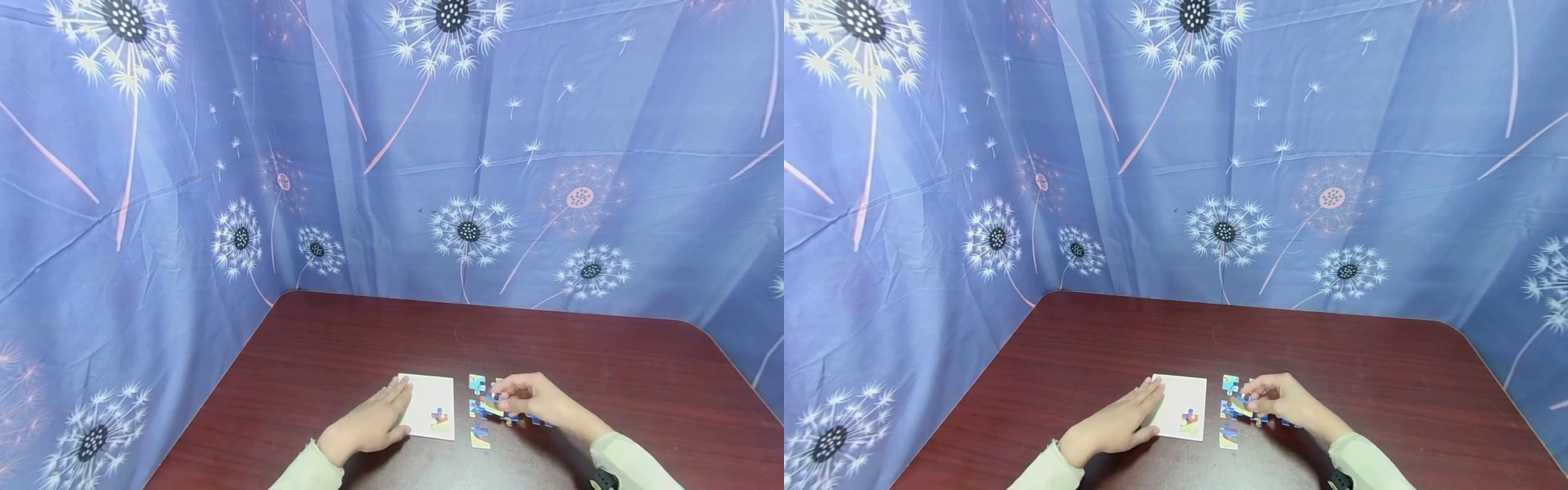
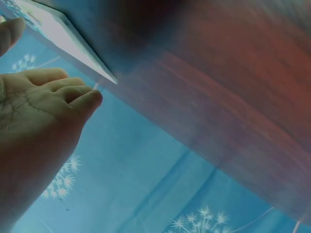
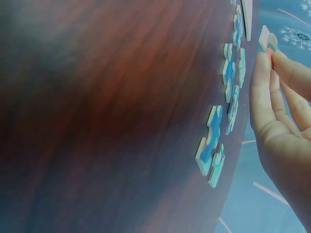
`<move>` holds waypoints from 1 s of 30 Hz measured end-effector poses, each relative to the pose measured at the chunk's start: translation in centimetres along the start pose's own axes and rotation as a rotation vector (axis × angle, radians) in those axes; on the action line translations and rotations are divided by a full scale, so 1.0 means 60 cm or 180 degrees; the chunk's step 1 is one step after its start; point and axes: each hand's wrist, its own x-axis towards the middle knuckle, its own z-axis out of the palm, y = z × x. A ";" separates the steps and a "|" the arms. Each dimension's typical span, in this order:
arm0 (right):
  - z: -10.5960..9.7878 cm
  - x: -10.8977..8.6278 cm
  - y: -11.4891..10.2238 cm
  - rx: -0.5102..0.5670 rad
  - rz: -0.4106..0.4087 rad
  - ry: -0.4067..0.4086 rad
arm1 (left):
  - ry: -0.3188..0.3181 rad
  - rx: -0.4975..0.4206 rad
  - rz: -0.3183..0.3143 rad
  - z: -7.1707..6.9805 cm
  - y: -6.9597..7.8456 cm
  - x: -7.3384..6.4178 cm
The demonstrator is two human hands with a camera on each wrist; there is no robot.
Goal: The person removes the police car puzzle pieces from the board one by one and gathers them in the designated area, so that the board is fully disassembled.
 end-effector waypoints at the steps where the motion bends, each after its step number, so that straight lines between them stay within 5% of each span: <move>1: 0.000 -0.004 0.002 0.0003 -0.0038 -0.0013 | -0.0003 -0.0012 -0.0007 -0.001 -0.004 0.001; 14: 0.003 -0.045 0.011 0.0247 -0.0317 -0.0184 | -0.0141 -0.0070 -0.0117 0.000 -0.031 0.005; 21: 0.008 -0.059 0.015 0.0350 -0.0110 -0.0216 | -0.0215 -0.0074 -0.0198 0.008 -0.037 0.005; 30: 0.018 -0.065 0.014 0.0312 -0.0144 -0.0192 | -0.0226 -0.0098 -0.0189 0.007 -0.035 0.006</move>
